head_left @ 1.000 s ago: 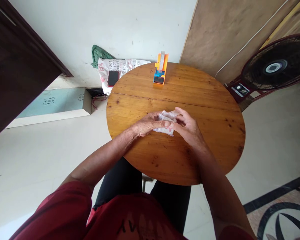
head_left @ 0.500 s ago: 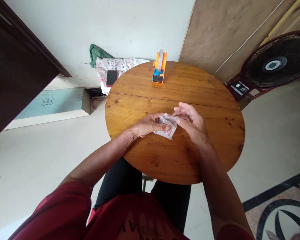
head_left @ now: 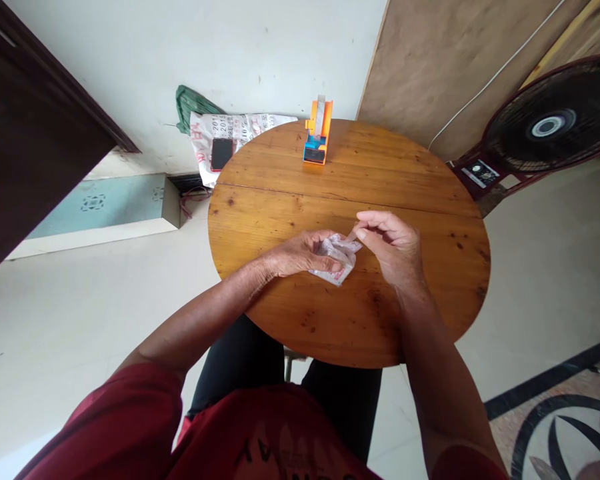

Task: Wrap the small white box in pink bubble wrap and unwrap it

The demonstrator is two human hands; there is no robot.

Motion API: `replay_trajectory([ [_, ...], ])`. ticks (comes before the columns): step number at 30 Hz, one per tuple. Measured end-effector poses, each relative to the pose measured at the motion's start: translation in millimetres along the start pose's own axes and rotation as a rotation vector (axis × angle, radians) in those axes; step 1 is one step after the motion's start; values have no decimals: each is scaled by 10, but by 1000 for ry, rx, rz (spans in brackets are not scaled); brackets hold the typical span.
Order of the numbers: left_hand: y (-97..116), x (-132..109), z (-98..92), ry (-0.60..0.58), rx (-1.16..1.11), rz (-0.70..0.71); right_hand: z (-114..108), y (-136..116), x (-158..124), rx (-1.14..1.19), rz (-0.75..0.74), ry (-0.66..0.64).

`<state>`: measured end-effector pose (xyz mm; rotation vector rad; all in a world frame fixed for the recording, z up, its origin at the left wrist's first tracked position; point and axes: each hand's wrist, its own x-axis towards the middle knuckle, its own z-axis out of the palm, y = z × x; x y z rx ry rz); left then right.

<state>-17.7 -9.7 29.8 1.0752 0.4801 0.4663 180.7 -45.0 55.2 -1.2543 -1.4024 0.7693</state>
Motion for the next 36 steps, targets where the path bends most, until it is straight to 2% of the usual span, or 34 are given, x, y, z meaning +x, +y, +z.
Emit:
replay_trajectory([
  [4,11,2,17,34,13,23,29,-25,-27,-25,-50,40],
  [10,-2,40,-21,151,0,64,106,-133,-89,-163,-164,73],
  [14,1,70,-39,217,-45,90,166,-155,-126,-199,-176,68],
  [20,-9,94,-46,257,-124,152,218,-99,-165,-252,-210,77],
  [25,-49,119,-52,280,-202,180,230,-92,-185,-369,-365,121],
  [29,-34,117,-43,264,-270,169,223,-88,-179,-519,-491,62],
  [36,26,89,-51,233,-310,136,172,-92,-174,-614,-484,-148],
])
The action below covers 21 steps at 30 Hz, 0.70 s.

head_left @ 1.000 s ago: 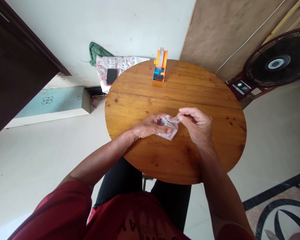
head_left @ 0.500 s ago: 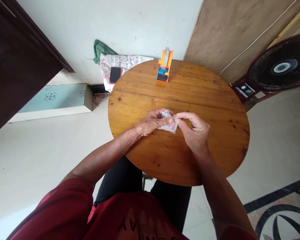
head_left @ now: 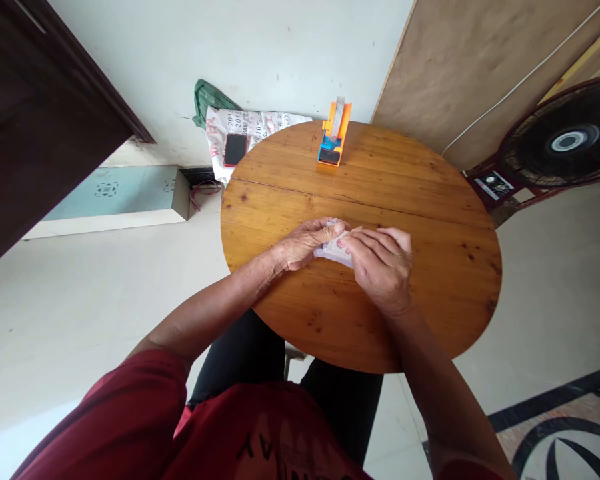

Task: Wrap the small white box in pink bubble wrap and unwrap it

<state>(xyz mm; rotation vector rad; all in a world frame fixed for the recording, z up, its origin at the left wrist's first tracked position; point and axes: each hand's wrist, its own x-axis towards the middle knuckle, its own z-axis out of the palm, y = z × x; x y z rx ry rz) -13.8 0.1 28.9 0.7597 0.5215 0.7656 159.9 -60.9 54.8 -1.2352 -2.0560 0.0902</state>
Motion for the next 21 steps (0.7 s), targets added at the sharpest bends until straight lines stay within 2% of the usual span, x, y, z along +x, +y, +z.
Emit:
replay_trajectory([
  [4,-6,27,-35,48,-43,-3,0,4,-23,-81,-121,-18],
  [10,-28,50,-58,95,-46,18,49,36,-48,-191,-292,86],
  [12,-9,44,-44,102,-45,36,41,66,-59,-128,-250,166],
  [14,18,33,-27,97,-37,51,13,107,-64,-11,-120,267],
  [16,39,18,-14,78,-10,42,-27,150,-58,129,43,281],
  [18,46,3,-6,56,26,24,-67,179,-42,262,155,164],
  [21,38,-13,-5,33,71,24,-101,175,-23,354,192,-58],
])
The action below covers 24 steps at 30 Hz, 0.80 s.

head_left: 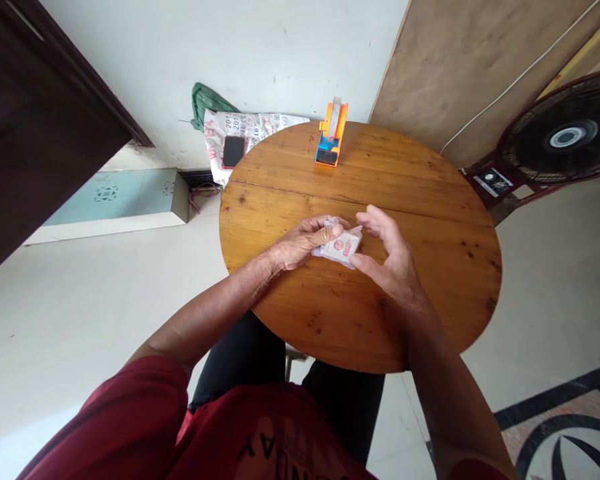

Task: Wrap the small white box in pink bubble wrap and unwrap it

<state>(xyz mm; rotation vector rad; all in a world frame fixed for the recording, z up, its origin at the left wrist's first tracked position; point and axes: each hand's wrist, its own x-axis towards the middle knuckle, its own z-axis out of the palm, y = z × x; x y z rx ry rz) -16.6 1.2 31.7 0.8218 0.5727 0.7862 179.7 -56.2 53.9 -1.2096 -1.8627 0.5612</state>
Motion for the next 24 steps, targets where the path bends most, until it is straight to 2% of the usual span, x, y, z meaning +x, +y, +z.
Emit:
replay_trajectory([
  [2,-7,-2,-2,-6,8,20,12,-27,-2,-53,-12,-42],
  [8,-8,18,-4,18,-41,52,118,-37,-13,-253,-193,101],
  [14,2,20,9,38,-49,23,153,28,-10,-304,-252,149],
  [20,-9,30,-22,55,27,51,152,46,-20,-296,-216,147],
  [24,-30,34,-75,82,142,108,146,122,-19,-244,-103,84],
])
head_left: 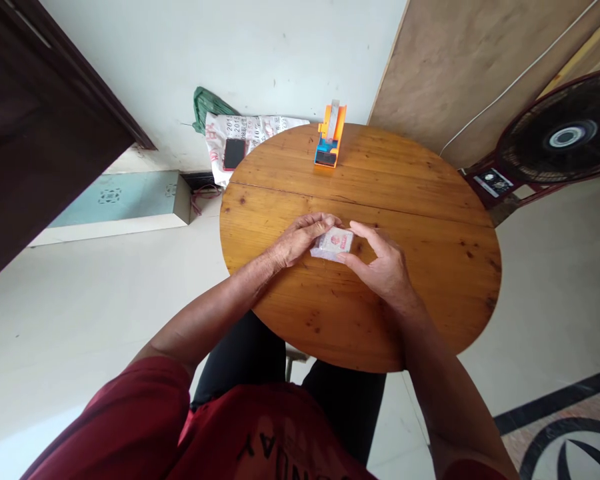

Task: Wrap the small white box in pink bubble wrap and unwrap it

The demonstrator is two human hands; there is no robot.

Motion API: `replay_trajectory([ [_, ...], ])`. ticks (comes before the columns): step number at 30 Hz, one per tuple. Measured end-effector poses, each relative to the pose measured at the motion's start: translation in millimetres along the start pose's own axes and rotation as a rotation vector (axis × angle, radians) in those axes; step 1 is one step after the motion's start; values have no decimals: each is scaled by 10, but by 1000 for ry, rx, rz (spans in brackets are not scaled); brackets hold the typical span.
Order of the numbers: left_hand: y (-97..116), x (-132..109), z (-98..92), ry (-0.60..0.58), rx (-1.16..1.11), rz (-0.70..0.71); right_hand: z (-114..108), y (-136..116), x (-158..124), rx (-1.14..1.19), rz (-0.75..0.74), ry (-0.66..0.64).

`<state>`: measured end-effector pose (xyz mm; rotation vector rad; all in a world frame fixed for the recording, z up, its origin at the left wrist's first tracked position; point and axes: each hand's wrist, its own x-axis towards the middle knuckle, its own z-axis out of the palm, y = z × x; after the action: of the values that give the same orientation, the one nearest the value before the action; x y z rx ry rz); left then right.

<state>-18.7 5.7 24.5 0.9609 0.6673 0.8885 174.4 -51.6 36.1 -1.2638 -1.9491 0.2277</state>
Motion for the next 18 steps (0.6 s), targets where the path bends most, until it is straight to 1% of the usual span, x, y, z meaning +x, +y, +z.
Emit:
replay_trajectory([
  [4,-24,-8,-20,46,127,18,-31,65,14,66,169,-146],
  [6,-30,-18,-21,39,168,10,-63,75,28,84,238,-196],
  [8,-32,-26,-22,16,212,15,-94,75,41,89,276,-229],
  [13,-38,-31,-27,-40,276,83,-133,37,60,80,236,-257],
  [18,-34,-51,-13,-54,321,88,-160,-51,63,65,176,-270],
])
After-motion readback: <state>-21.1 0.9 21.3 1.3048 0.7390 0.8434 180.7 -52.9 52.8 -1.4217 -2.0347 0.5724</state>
